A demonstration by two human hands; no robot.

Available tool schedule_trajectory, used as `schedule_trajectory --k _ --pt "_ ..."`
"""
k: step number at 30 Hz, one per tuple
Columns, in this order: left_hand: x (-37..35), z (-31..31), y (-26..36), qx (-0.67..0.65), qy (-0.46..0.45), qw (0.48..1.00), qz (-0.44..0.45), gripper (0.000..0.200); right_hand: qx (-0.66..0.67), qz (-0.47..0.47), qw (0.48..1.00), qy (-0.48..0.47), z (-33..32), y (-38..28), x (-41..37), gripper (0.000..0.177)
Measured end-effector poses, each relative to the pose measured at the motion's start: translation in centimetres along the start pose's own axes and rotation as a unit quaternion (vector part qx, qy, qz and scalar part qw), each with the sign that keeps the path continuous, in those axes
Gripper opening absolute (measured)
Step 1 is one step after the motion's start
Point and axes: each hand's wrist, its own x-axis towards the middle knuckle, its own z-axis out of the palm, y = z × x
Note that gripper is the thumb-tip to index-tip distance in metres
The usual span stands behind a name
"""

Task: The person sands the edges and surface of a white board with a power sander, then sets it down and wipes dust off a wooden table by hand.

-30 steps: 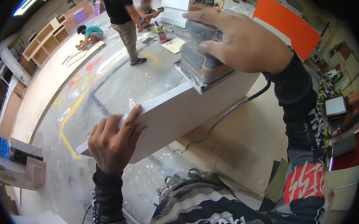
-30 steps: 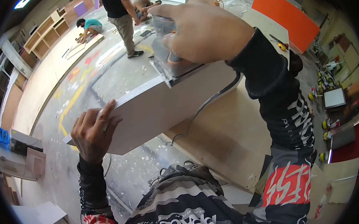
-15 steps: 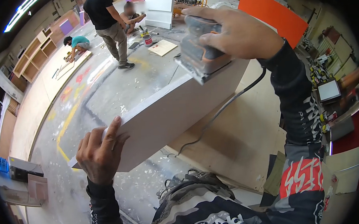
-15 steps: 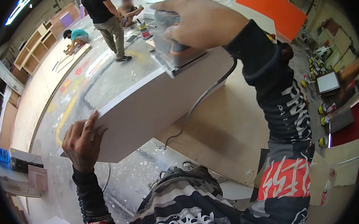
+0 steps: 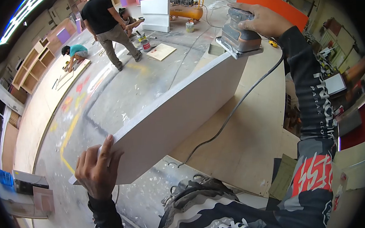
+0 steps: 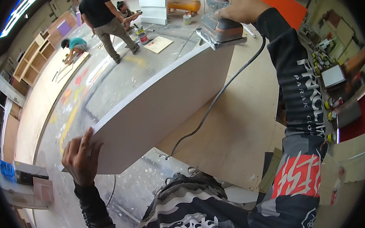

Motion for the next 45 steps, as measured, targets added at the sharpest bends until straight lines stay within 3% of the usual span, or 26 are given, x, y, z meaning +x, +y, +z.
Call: schedule_trajectory --k 5,7,9,11,15,19,21,26,27,29,31,37,41,45 --pt "-0.5 -0.4 0.3 0.004 -0.005 1.000 0.000 0.054 0.026 -0.064 0.997 -0.038 -0.6 -1.9 -0.9 0.059" --pt "-0.5 -0.4 0.5 0.002 -0.007 1.000 0.000 0.053 0.046 -0.032 0.995 -0.078 -2.3 -6.8 -2.7 0.059" --pt "-0.3 -0.6 0.6 0.005 -0.010 1.000 -0.004 0.052 0.067 -0.001 0.991 -0.116 -2.2 -7.7 -3.0 0.059" --pt "-0.2 -0.7 0.7 0.006 -0.009 1.000 0.000 0.051 0.075 -0.205 0.976 -0.021 -0.1 -6.9 -2.6 0.057" --pt "-0.1 -1.1 0.8 0.006 -0.003 1.000 0.008 0.051 0.018 -0.247 0.969 -0.014 -0.6 -8.4 -2.8 0.056" --pt "-1.3 -0.9 0.5 -0.002 0.004 1.000 0.004 0.051 0.027 -0.200 0.978 -0.053 -1.2 -8.9 -3.4 0.055" --pt "-1.6 -0.8 0.5 -0.002 0.004 1.000 0.003 0.052 -0.009 -0.127 0.990 -0.064 -1.5 -8.2 -3.4 0.056" --pt "-1.7 -0.9 0.4 -0.001 0.010 1.000 0.007 0.054 0.027 -0.098 0.994 -0.040 -0.5 -6.8 -3.3 0.059" --pt "-1.6 -0.9 0.3 -0.007 0.010 1.000 0.010 0.054 0.031 -0.102 0.994 -0.037 -0.3 -7.1 -3.3 0.059" --pt "-1.1 -0.8 0.2 0.006 0.021 1.000 0.005 0.052 0.082 -0.228 0.970 0.012 0.3 -7.1 -3.1 0.060" --pt "-0.4 -1.0 0.2 -0.007 0.008 1.000 0.010 0.057 0.089 -0.233 0.968 -0.001 -0.2 -8.7 -3.8 0.062" --pt "-0.2 -0.9 -0.2 -0.009 0.016 1.000 0.020 0.058 0.053 -0.187 0.980 -0.035 -1.1 -8.8 -4.2 0.060" --pt "-0.9 -0.5 -0.6 -0.008 0.017 1.000 0.025 0.058 0.074 -0.208 0.975 -0.009 -0.2 -5.9 -3.1 0.058" --pt "-1.2 -0.2 -0.8 0.001 0.015 1.000 0.020 0.055 0.072 -0.099 0.992 -0.044 -0.5 -3.8 -2.2 0.057"
